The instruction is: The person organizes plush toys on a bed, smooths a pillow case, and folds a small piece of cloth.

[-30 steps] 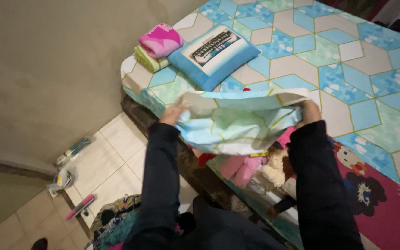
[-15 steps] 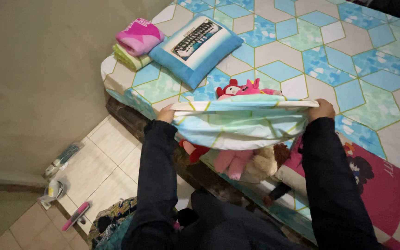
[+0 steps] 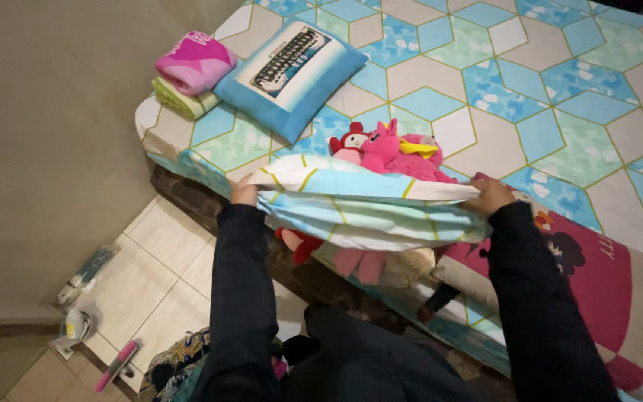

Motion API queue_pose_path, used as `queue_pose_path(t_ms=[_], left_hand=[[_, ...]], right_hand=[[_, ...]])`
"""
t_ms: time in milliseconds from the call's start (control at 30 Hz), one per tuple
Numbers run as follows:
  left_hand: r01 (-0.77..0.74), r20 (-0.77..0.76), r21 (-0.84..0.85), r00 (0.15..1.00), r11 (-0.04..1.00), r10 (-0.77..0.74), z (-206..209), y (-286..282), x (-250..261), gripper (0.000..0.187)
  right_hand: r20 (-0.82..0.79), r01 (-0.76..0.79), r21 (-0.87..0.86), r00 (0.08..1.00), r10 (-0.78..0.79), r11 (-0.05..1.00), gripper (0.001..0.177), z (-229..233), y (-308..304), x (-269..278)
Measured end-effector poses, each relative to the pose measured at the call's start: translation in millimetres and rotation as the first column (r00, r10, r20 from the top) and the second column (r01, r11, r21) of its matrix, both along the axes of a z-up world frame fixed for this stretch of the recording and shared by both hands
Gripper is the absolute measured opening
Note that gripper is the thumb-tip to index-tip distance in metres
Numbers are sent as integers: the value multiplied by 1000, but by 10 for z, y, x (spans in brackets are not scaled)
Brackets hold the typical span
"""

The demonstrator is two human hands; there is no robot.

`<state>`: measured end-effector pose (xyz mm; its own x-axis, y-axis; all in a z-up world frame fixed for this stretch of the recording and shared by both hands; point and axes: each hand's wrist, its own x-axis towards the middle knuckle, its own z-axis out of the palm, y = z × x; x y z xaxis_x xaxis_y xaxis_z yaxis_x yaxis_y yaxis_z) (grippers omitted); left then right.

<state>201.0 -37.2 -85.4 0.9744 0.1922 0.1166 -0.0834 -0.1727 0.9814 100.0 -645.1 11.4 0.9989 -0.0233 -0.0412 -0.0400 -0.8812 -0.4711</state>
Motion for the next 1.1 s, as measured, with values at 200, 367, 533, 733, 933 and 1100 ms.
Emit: queue_pose_path(t_ms=[200,367,533,733,933,1100], left_hand=[[285,-237,174,941,943,-241,299,-318,-519,49],[24,-186,625,975,780,119,335,-450,-821,28],[-130,-57,-83,990,988,126,-348,-309,-651,31],[203,24,-170,979,964,-202,-240,-510,-978,49],[-182,38,482,982,857,188,240,-1074,-1533,48],[-298,-65,416,933,859,355,-297,-985,-1496,36]], right_hand=[[164,375,253,892,-421,892,28,-453,-146,-16],[-67,199,897,943,-325,394,27,-735,-307,67],[246,-212,596,966,75,774,43,-454,-74,-155],[290,408,-69,881,-373,910,27,-405,106,-307],[519,106,606,699,-493,788,15,-842,35,-379],[547,-92,644,749,-374,759,28,-816,284,-455]])
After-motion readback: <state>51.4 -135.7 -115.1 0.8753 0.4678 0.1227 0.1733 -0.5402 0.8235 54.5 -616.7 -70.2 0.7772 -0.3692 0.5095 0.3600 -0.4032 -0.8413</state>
